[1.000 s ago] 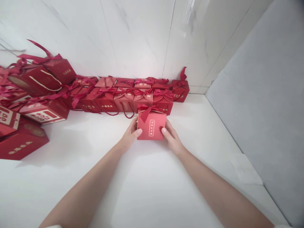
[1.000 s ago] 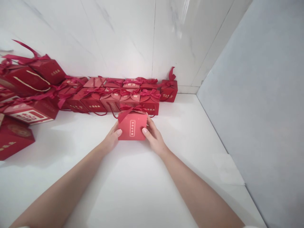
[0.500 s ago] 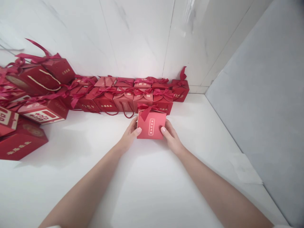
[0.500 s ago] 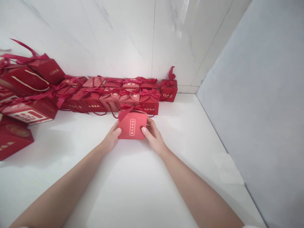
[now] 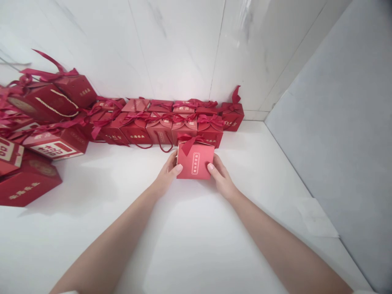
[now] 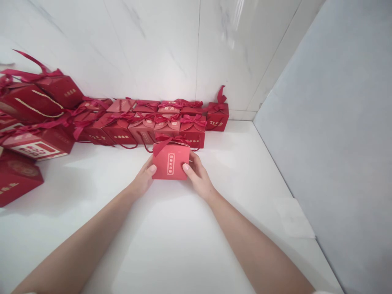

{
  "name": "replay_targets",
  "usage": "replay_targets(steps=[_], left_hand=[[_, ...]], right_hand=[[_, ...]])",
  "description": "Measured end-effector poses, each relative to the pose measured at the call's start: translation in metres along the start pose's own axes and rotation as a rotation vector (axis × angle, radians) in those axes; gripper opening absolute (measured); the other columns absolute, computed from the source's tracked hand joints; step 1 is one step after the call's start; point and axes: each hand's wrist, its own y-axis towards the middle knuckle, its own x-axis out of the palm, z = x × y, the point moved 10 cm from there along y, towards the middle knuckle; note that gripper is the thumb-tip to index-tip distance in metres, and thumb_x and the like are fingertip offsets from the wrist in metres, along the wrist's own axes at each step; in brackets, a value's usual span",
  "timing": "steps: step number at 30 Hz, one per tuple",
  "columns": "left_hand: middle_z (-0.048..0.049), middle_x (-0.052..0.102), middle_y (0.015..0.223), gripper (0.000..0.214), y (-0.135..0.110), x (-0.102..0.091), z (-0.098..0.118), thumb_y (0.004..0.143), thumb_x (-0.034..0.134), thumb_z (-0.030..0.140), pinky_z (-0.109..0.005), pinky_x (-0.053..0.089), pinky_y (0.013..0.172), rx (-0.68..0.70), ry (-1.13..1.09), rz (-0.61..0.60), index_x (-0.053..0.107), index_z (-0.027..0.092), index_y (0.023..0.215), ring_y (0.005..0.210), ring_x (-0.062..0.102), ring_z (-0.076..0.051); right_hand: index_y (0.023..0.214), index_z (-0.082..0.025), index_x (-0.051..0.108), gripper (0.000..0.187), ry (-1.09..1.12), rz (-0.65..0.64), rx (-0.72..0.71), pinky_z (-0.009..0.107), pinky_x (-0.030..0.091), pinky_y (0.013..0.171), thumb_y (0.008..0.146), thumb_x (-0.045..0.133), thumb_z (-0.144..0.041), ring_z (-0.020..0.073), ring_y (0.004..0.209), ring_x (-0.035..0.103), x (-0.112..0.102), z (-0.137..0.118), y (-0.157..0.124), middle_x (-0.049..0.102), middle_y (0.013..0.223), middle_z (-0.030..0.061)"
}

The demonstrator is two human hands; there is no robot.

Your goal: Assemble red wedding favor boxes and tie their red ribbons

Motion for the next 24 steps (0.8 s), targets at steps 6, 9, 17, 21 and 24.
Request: replay_targets(steps=[6, 9, 17, 21, 24], left_hand=[[-0.0116, 0.046, 0.147, 0.072, 0.0004, -0.001, -0.0003, 0.081, 0.071, 0.053, -0.046, 0.038, 0.112, -0.007, 0.001, 0.014, 0.046, 0.024, 0.142, 0.14, 0.036, -0.036], [-0.012, 0.045, 0.148, 0.073, 0.0005, 0.0002, 0.0011, 0.08, 0.071, 0.054, -0.046, 0.037, 0.113, -0.002, 0.004, 0.013, 0.046, 0.023, 0.142, 0.14, 0.036, -0.036], [-0.0118, 0.043, 0.15, 0.074, 0.0001, 0.0001, 0.001, 0.079, 0.071, 0.055, -0.047, 0.036, 0.114, -0.011, 0.013, 0.02, 0.046, 0.023, 0.141, 0.141, 0.036, -0.035], [-0.0113, 0.043, 0.15, 0.073, 0.0003, -0.0001, 0.0011, 0.08, 0.071, 0.054, -0.048, 0.033, 0.116, -0.002, 0.012, 0.021, 0.047, 0.024, 0.142, 0.142, 0.034, -0.035], [-0.0117, 0.045, 0.148, 0.073, 0.0002, -0.0001, 0.0013, 0.08, 0.071, 0.054, -0.048, 0.034, 0.115, 0.002, 0.01, 0.022, 0.047, 0.023, 0.142, 0.141, 0.035, -0.035]], right_hand=[[0.132, -0.025, 0.047, 0.056, -0.008, 0.005, -0.007, 0.044, 0.047, 0.106, 0.089, 0.057, -0.059, 0.0266, 0.126, 0.053, 0.0003, -0.0009, 0.0003, 0.054, 0.139, 0.0096], [0.132, -0.025, 0.048, 0.055, -0.003, 0.004, -0.006, 0.044, 0.048, 0.105, 0.089, 0.057, -0.058, 0.0266, 0.125, 0.054, 0.0002, -0.0006, 0.0004, 0.054, 0.139, 0.0098], [0.132, -0.026, 0.048, 0.053, -0.003, 0.003, -0.007, 0.045, 0.045, 0.107, 0.09, 0.056, -0.057, 0.0264, 0.128, 0.052, -0.0005, 0.0004, 0.0003, 0.054, 0.138, 0.0088], [0.131, -0.026, 0.048, 0.053, 0.009, 0.004, -0.007, 0.044, 0.045, 0.107, 0.089, 0.057, -0.057, 0.0259, 0.127, 0.053, -0.0001, 0.0001, 0.0002, 0.054, 0.138, 0.0088], [0.131, -0.025, 0.048, 0.055, -0.002, 0.006, -0.001, 0.044, 0.045, 0.106, 0.089, 0.057, -0.058, 0.026, 0.126, 0.053, 0.0001, -0.0006, 0.0002, 0.055, 0.138, 0.0092]])
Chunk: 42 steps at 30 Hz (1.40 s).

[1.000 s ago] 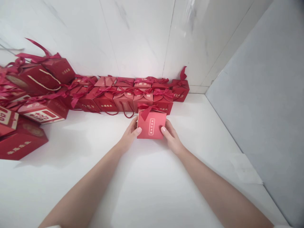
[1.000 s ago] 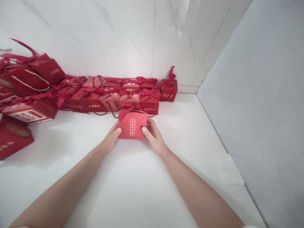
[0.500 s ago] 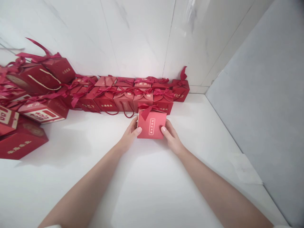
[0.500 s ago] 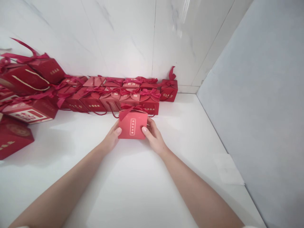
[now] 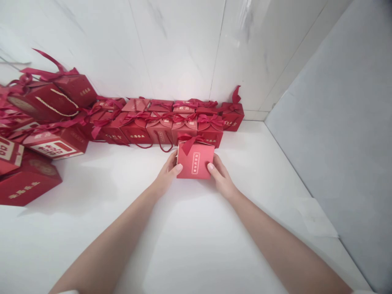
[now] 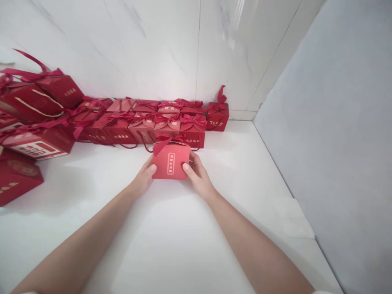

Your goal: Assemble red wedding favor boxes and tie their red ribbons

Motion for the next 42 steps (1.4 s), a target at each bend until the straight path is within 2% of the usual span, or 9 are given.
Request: replay_targets(steps=[10, 21, 42], left_hand=[[-0.011, 0.04, 0.152, 0.074, -0.0002, 0.0015, 0.0007, 0.081, 0.07, 0.055, -0.047, 0.033, 0.116, -0.012, 0.016, -0.017, 0.045, 0.024, 0.143, 0.143, 0.032, -0.035], [-0.0105, 0.041, 0.152, 0.072, -0.0004, 0.0009, -0.0003, 0.082, 0.07, 0.053, -0.045, 0.034, 0.115, -0.011, -0.003, -0.012, 0.045, 0.024, 0.143, 0.142, 0.034, -0.034], [-0.0108, 0.04, 0.153, 0.071, -0.0006, 0.002, 0.001, 0.083, 0.069, 0.052, -0.047, 0.033, 0.116, -0.012, -0.001, -0.014, 0.044, 0.024, 0.144, 0.143, 0.032, -0.034]], right_hand=[[0.133, -0.024, 0.046, 0.056, -0.016, 0.001, 0.01, 0.044, 0.044, 0.108, 0.089, 0.056, -0.058, 0.0262, 0.128, 0.052, -0.0002, 0.001, -0.0005, 0.053, 0.14, 0.0103], [0.135, -0.024, 0.046, 0.062, -0.064, 0.01, 0.02, 0.047, 0.043, 0.109, 0.088, 0.054, -0.064, 0.0276, 0.128, 0.051, -0.0004, -0.0008, 0.0, 0.054, 0.139, 0.0101], [0.134, -0.025, 0.046, 0.059, -0.031, 0.005, 0.022, 0.046, 0.044, 0.108, 0.088, 0.055, -0.061, 0.0274, 0.128, 0.051, 0.0, 0.001, 0.0002, 0.053, 0.14, 0.0102]])
